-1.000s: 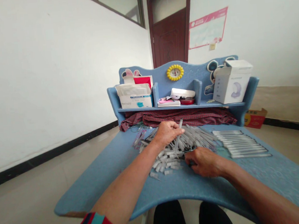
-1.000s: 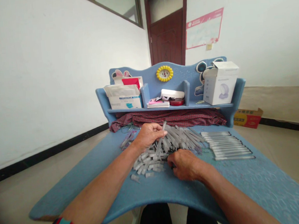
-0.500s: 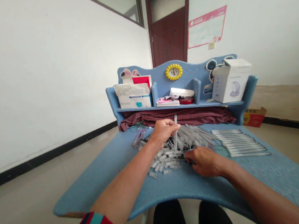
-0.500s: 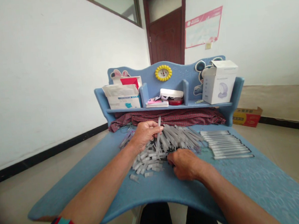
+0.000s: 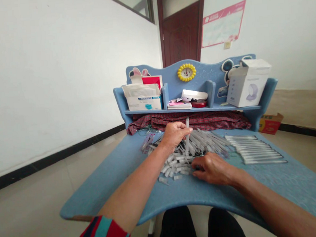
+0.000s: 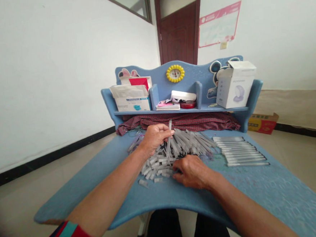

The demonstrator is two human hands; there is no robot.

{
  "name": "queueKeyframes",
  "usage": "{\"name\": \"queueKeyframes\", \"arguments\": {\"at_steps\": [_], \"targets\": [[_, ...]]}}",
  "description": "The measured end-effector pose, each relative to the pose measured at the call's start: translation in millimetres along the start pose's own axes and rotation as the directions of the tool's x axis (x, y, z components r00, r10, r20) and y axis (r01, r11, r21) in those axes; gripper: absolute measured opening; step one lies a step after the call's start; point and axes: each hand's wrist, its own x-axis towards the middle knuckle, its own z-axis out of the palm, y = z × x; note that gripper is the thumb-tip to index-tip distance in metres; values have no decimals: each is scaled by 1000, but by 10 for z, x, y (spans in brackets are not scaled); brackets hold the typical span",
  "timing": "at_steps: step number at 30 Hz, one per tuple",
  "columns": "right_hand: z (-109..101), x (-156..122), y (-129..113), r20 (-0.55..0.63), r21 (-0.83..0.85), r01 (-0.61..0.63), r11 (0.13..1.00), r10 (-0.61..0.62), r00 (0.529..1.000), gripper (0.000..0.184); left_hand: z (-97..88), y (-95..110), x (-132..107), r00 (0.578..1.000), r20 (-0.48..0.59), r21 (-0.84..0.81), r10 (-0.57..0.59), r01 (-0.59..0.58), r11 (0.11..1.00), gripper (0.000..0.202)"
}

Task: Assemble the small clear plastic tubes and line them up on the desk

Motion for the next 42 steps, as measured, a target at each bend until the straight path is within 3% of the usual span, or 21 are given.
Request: {"name": "queueKeyframes", "arguments": {"at_steps": [7, 12, 19, 25, 28, 33, 37, 42], "targets": [[39, 42, -65, 61, -129, 14, 992, -6, 998, 20, 6, 18, -23, 1000, 18, 21, -9, 8, 1000, 21], [86, 37, 28, -16, -107, 25, 994, -27, 1000, 21, 14, 26, -37, 1000, 9, 21, 6, -6, 1000, 19], [-31, -9, 197, -54, 209, 16, 978, -5, 999, 14, -1, 11, -21, 999, 24, 12, 29, -30, 999, 18], [-156, -44, 233, -64, 575, 3, 818, 42, 997, 12, -7, -8, -6, 999, 37, 2, 13, -13, 1000, 17], [-210, -58, 231, -98, 644, -32, 765, 124, 987, 12, -23, -8, -12, 990, 140, -16, -4, 7, 1000, 18], [-276, -71, 294, -224, 689, -23, 724, 244, 944, 13, -37, 15, -39, 925, 375, 39, -50, 38, 999, 15], [-284, -76, 342, -287, 713, 21, 701, 264, 921, 16, -25, 16, -51, 897, 431, 68, -99, 77, 995, 16], [-281, -70, 343, -343, 731, 79, 678, 264, 901, 18, -24, -2, -58, 874, 472, -54, -116, 161, 986, 17]]}}
